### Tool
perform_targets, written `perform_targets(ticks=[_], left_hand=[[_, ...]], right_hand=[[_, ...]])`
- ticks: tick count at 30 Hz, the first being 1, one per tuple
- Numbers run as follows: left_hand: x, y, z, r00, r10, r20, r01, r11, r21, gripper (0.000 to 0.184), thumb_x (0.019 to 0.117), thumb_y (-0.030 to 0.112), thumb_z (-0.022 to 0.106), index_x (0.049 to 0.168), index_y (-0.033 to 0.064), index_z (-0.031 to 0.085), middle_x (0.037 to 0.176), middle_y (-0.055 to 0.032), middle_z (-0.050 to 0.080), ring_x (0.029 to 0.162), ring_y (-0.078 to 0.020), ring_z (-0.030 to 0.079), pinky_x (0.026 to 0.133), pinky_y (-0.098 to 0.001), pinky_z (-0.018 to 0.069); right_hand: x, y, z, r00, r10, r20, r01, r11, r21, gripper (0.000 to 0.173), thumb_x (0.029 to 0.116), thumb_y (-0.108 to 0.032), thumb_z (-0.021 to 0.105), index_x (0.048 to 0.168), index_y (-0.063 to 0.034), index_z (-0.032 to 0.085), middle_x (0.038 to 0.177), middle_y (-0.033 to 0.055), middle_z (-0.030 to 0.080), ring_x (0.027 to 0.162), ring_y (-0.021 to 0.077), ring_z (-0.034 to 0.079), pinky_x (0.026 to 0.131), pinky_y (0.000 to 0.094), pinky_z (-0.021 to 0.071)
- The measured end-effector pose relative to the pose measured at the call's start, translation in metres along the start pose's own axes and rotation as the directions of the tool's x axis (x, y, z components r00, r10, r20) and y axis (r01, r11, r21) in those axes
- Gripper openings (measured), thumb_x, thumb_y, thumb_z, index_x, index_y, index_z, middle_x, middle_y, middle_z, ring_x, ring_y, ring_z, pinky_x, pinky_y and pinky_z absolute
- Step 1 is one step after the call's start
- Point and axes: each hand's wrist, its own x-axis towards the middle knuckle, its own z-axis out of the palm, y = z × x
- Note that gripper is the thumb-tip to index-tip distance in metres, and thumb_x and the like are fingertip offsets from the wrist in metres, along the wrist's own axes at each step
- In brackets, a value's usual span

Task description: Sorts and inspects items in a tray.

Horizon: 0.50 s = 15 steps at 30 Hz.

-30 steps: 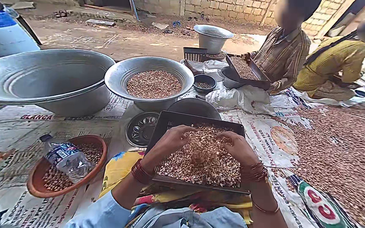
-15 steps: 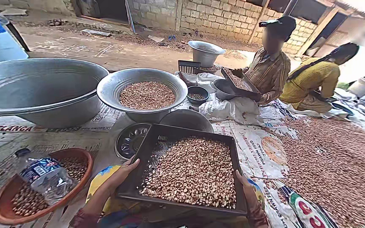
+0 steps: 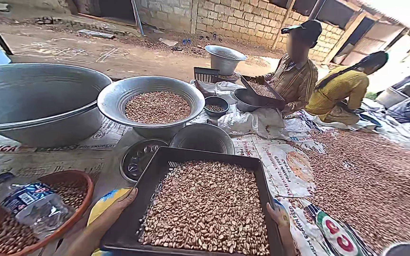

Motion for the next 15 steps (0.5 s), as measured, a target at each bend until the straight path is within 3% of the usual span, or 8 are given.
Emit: perform_targets(ticks=[3,6,9,10,12,13,15], left_hand=[[-0.017,0.018,-0.006,0.98,0.169,-0.106,-0.162,0.984,0.074,0.045,0.1119,0.036,0.027,0.138,0.0102,0.052,0.102,0.0057,0.069,0.088,0.003,0.067,0.079,-0.0193,0.0572],[-0.027,0.036,0.001,0.932,0.328,-0.155,-0.323,0.945,0.057,0.033,0.11,0.025,0.033,0.13,0.0093,0.055,0.097,0.0167,0.07,0.088,0.0125,0.065,0.083,-0.0108,0.055],[-0.004,0.017,0.018,0.983,0.173,-0.066,-0.172,0.985,0.018,0.037,0.1126,0.024,0.034,0.141,0.0052,0.049,0.098,0.0038,0.066,0.08,0.0037,0.065,0.074,-0.017,0.0558],[0.002,0.007,0.021,0.995,0.097,-0.013,-0.096,0.994,0.052,0.041,0.1133,0.028,0.032,0.145,0.0053,0.046,0.105,-0.0026,0.065,0.085,-0.0017,0.064,0.078,-0.0226,0.0545],[0.012,0.001,0.025,0.997,0.069,0.035,-0.072,0.994,0.077,0.045,0.1129,0.03,0.032,0.148,0.0043,0.044,0.117,-0.0105,0.064,0.095,-0.0074,0.065,0.086,-0.0288,0.0539],[0.009,0.001,0.024,0.997,0.073,0.04,-0.076,0.994,0.083,0.045,0.1128,0.03,0.032,0.149,0.0046,0.043,0.117,-0.0099,0.064,0.094,-0.0064,0.065,0.086,-0.0276,0.0543],[-0.006,0.007,0.024,0.996,0.093,0.008,-0.093,0.994,0.064,0.042,0.1124,0.03,0.032,0.143,0.0063,0.049,0.104,-0.0019,0.067,0.085,-0.0005,0.067,0.077,-0.0209,0.057]], right_hand=[[-0.01,-0.012,-0.003,0.996,-0.042,-0.074,0.053,0.986,0.157,0.038,0.1065,-0.016,0.039,0.142,-0.0044,0.046,0.111,-0.0028,0.069,0.094,-0.0042,0.068,0.083,0.0168,0.0578],[-0.022,-0.026,-0.006,0.99,-0.109,-0.089,0.128,0.961,0.247,0.029,0.1085,-0.017,0.034,0.132,-0.0135,0.05,0.103,-0.0133,0.074,0.092,-0.0064,0.07,0.083,0.017,0.0601],[0.008,0.015,-0.021,0.997,-0.069,-0.034,0.075,0.973,0.218,0.037,0.1088,-0.018,0.038,0.141,-0.006,0.05,0.108,-0.0045,0.07,0.092,-0.0031,0.067,0.083,0.0181,0.0572],[0.015,0.029,-0.025,0.998,-0.043,-0.055,0.054,0.973,0.226,0.032,0.1076,-0.018,0.04,0.134,-0.0063,0.053,0.099,-0.0035,0.071,0.082,-0.0023,0.068,0.073,0.0178,0.0585],[0.019,0.028,-0.033,0.999,-0.038,0.003,0.037,0.978,0.206,0.041,0.107,-0.018,0.037,0.146,-0.0055,0.041,0.112,-0.0025,0.068,0.094,-0.0025,0.067,0.081,0.0184,0.058],[0.013,0.026,-0.032,1.0,-0.022,-0.008,0.024,0.979,0.203,0.041,0.1075,-0.017,0.036,0.147,-0.0062,0.04,0.112,-0.0034,0.069,0.093,-0.0029,0.068,0.082,0.018,0.0582],[-0.003,0.019,-0.036,0.999,-0.001,-0.047,0.013,0.966,0.257,0.037,0.1059,-0.018,0.04,0.14,-0.0085,0.047,0.107,-0.0033,0.074,0.091,-0.0002,0.072,0.079,0.0203,0.0613]])
